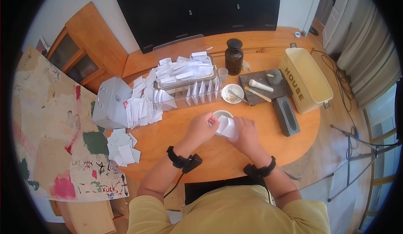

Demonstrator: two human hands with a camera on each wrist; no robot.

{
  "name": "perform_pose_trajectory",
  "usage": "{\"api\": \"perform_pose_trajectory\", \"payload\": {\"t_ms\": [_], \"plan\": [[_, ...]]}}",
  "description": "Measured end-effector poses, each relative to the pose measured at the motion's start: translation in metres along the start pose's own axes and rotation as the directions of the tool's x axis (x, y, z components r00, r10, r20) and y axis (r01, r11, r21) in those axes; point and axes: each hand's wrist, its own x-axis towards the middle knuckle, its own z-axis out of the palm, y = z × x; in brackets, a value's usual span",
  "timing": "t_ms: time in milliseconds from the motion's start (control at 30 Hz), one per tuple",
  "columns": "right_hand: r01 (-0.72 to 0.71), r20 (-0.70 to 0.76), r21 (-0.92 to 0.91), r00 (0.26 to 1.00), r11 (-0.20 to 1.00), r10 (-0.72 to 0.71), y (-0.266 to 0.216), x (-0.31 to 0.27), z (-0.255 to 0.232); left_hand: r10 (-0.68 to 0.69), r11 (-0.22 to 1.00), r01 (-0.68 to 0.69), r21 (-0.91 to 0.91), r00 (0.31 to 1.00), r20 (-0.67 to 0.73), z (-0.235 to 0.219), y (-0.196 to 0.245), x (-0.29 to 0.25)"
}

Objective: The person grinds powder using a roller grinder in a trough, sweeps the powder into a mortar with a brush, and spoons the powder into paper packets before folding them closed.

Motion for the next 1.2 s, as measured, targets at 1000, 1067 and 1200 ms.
{"api": "perform_pose_trajectory", "payload": {"t_ms": [1000,1067,1200], "plan": [[0.762,0.703,-0.574,0.646,0.299,-0.298,-0.038,0.08,-0.017,-0.251,0.905,0.184,-0.383,0.959,-0.133,-0.003,-0.061,-0.051],[0.765,0.709,-0.561,0.641,0.317,-0.294,-0.035,0.081,-0.015,-0.252,0.905,0.186,-0.383,0.959,-0.13,-0.003,-0.061,-0.051],[0.761,0.707,-0.55,0.644,0.344,-0.294,-0.031,0.081,-0.014,-0.255,0.904,0.192,-0.382,0.959,-0.122,-0.002,-0.062,-0.05]]}}
